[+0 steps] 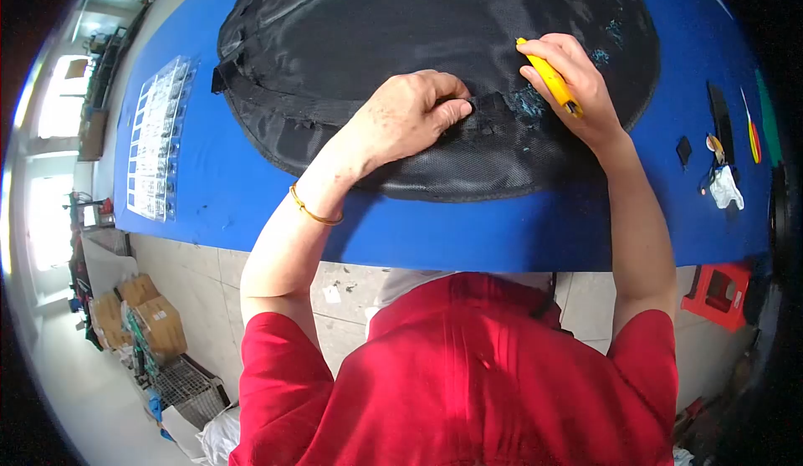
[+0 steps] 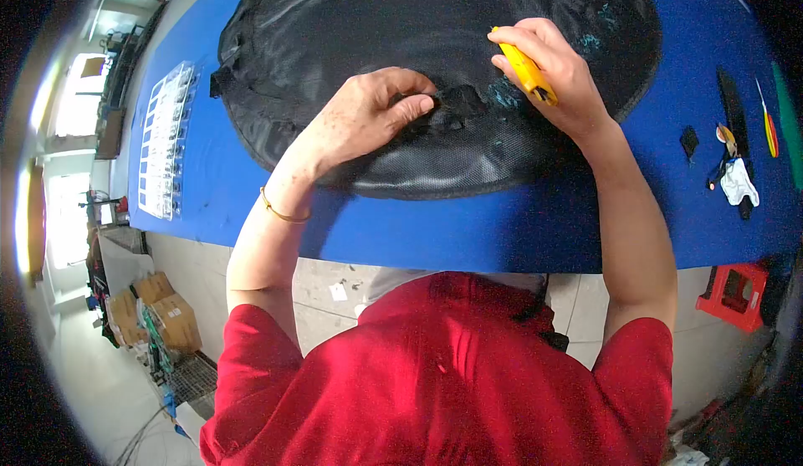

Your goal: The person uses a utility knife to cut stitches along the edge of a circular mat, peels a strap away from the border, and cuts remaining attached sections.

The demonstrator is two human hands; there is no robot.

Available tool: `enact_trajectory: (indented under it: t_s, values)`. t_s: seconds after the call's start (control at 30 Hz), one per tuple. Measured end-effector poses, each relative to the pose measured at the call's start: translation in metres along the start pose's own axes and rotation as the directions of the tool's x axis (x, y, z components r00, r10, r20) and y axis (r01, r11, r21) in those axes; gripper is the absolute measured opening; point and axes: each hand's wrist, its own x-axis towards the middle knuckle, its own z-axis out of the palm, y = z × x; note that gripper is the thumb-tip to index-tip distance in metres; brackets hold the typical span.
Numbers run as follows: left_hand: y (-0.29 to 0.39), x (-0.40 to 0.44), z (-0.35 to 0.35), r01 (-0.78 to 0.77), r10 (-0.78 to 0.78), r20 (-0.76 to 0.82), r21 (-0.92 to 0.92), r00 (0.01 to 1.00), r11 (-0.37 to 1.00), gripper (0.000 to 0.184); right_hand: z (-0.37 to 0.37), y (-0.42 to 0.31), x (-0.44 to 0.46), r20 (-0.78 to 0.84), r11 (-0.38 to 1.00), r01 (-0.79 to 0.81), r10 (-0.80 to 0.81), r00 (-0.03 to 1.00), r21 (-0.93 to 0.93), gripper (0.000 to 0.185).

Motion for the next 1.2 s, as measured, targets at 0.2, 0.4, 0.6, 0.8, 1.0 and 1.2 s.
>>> enact_trajectory:
  t_s: [0.2,0.4,0.6,0.8,1.0,1.2]
  values:
    - [0.007,0.003,0.014,0.168,-0.157,0.114,-0.094,0.981,0.981,0.019,0.001,0.001,-0.002,0.018,1.0,-0.023,0.022,1.0,0.011,0.031]
    - [0.003,0.002,0.023,0.187,-0.183,-0.099,0.024,0.978,0.982,0.024,0.009,-0.011,0.001,-0.047,0.997,0.051,-0.053,0.997,-0.055,0.036]
    - [0.001,-0.001,0.021,0.207,-0.208,-0.08,-0.022,0.975,0.978,0.027,0.021,-0.036,-0.004,0.194,0.988,0.088,-0.061,0.979,-0.131,0.036]
    - [-0.019,-0.021,-0.027,0.223,-0.221,0.077,-0.02,0.972,0.975,0.02,0.023,-0.039,-0.006,0.273,0.99,0.05,-0.011,0.962,-0.134,0.042]
    - [-0.036,-0.04,-0.058,0.371,-0.366,0.154,-0.007,0.918,0.929,0.021,0.022,-0.037,-0.006,0.249,0.988,0.079,-0.044,0.967,-0.131,0.045]
    - [-0.043,-0.043,-0.046,0.412,-0.407,-0.062,0.121,0.911,0.903,0.028,0.023,-0.034,-0.006,0.227,0.995,0.093,-0.082,0.97,-0.04,0.051]
